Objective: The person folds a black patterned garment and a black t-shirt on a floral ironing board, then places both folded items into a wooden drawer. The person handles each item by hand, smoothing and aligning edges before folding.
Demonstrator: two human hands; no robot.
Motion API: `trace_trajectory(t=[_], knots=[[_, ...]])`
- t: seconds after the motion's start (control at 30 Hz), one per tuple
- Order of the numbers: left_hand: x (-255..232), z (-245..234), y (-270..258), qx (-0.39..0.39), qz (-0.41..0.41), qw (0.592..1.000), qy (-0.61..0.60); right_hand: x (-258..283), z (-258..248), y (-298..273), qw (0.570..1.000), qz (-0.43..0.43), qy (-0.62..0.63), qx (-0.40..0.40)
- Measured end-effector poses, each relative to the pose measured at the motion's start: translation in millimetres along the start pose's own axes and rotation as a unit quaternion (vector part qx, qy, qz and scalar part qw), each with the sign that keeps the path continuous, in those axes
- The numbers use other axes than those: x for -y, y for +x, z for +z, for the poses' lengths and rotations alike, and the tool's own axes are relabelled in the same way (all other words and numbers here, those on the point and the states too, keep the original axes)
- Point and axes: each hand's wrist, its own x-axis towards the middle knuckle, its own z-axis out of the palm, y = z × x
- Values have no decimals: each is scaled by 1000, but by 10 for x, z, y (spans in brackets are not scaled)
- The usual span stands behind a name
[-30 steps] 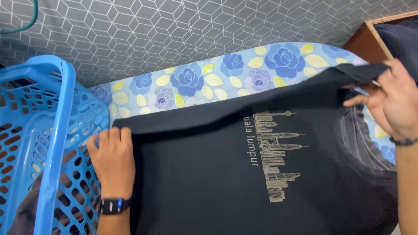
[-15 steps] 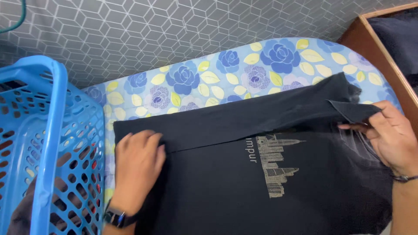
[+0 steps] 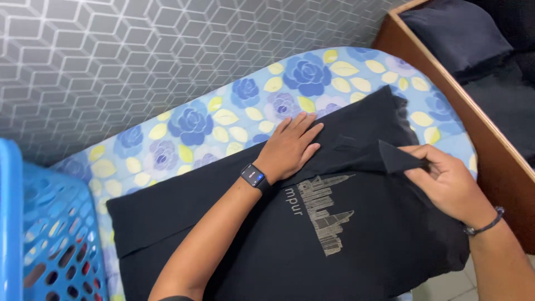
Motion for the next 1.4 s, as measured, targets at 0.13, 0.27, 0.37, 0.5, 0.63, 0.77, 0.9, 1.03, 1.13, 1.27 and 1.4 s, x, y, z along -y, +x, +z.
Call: trace_trajectory(t=[0.13,0.27,0.37,0.5,0.63,0.77,0.9,1.03,1.13,1.27,1.4], knots=[[0,-6,28,-20,7,1000,15,174,-34,-47,990,104,-90,28],[3,2,15,-14,3,1000,14,574,-61,83,904,307,-258,147],[18,42,10,-27,8,999,28,498,-187,206,892,272,-338,123],[-2,21,3,-28,3,999,27,503,-133,495,847,193,-493,-42],[-17,14,-11,-22,-3,1000,22,220,33,992,908,-50,-415,-29],[-12,-2,-76,-27,-50,996,67,-572,-6,1408,848,-12,-529,-17],[117,-263,-375,-52,-122,988,83,-423,-223,1469,910,-5,-413,45],[487,-455,-857,-62,-187,969,149,-176,-326,1383,978,86,-181,66],[625,-673,-1186,-17,-232,966,113,-413,-481,1382,988,89,109,65],[695,-896,-1506,9,-303,952,48,-515,-615,1377,985,39,160,50],[671,-1083,-1697,-3,-355,934,51,-667,-835,1417,986,3,158,48]])
